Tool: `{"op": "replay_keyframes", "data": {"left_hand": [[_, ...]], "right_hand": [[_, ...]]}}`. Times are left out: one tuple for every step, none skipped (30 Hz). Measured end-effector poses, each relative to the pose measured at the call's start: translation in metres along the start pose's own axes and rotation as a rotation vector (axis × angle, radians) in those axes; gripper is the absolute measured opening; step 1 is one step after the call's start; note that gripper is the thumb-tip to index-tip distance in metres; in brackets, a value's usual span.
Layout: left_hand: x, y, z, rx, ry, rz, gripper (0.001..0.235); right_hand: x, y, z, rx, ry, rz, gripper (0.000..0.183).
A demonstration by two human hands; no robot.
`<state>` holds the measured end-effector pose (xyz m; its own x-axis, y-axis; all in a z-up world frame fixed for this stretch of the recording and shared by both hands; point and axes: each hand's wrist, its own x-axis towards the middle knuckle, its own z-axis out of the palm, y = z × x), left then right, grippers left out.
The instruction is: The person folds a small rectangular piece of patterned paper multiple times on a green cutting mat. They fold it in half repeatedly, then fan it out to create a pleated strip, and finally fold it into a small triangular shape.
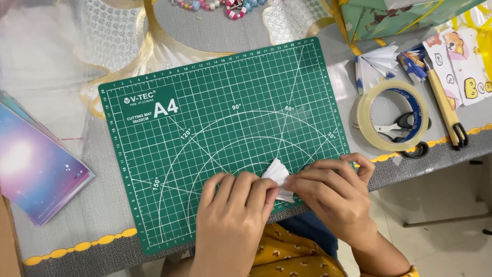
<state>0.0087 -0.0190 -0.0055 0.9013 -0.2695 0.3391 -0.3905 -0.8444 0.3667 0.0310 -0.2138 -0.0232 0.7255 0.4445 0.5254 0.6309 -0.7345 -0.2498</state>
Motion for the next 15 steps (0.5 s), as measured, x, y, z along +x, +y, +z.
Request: {"op": "replay_keyframes", "data": {"left_hand": [[-0.0006, 0.0002, 0.0001, 0.000, 0.000, 0.000, 0.014], [-0.0011, 0.0003, 0.0002, 0.000, 0.006, -0.011, 0.014], [-0.0016, 0.0004, 0.0003, 0.000, 0.011, -0.023, 0.014], [-0.0021, 0.0005, 0.0001, 0.000, 0.011, -0.023, 0.014], [-0.0025, 0.0004, 0.0000, 0.002, 0.006, -0.030, 0.014], [-0.0031, 0.0005, -0.0003, 0.004, 0.001, -0.039, 0.014], [-0.0032, 0.0002, -0.0005, 0.005, 0.000, -0.039, 0.014], [-0.0033, -0.0002, -0.0008, -0.004, 0.008, -0.038, 0.013], [-0.0035, -0.0005, -0.0011, -0.013, 0.016, -0.038, 0.013], [-0.0035, -0.0006, -0.0013, -0.013, 0.016, -0.038, 0.013], [-0.0034, -0.0007, -0.0015, -0.013, 0.009, -0.035, 0.013], [-0.0033, -0.0009, -0.0017, -0.012, 0.003, -0.032, 0.013], [-0.0034, -0.0011, -0.0016, -0.011, 0.004, -0.032, 0.013], [-0.0034, -0.0013, -0.0014, -0.007, 0.007, -0.029, 0.014], [-0.0034, -0.0014, -0.0011, -0.003, 0.010, -0.027, 0.015]], "right_hand": [[0.0003, 0.0000, -0.0001, 0.000, 0.000, 0.000, 0.009], [0.0007, 0.0000, -0.0001, 0.002, 0.002, -0.002, 0.008], [0.0010, 0.0001, -0.0001, 0.005, 0.004, -0.004, 0.008], [0.0008, 0.0003, -0.0002, 0.005, 0.005, -0.004, 0.008], [0.0006, 0.0004, -0.0001, 0.002, 0.003, -0.003, 0.007], [0.0003, 0.0005, 0.0000, 0.001, 0.001, -0.003, 0.007], [-0.0002, 0.0008, 0.0003, 0.002, 0.002, -0.004, 0.007], [-0.0008, 0.0010, 0.0007, 0.001, 0.004, -0.001, 0.006], [-0.0013, 0.0012, 0.0011, 0.000, 0.006, 0.001, 0.006], [-0.0010, 0.0015, 0.0007, 0.001, 0.006, 0.000, 0.006], [-0.0005, 0.0018, 0.0002, 0.005, 0.002, -0.003, 0.005], [0.0000, 0.0021, -0.0002, 0.009, -0.002, -0.007, 0.004], [0.0001, 0.0020, 0.0000, 0.010, -0.001, -0.008, 0.004], [0.0001, 0.0019, 0.0000, 0.014, -0.006, -0.002, 0.003], [0.0001, 0.0019, 0.0001, 0.018, -0.011, 0.004, 0.002]]}}
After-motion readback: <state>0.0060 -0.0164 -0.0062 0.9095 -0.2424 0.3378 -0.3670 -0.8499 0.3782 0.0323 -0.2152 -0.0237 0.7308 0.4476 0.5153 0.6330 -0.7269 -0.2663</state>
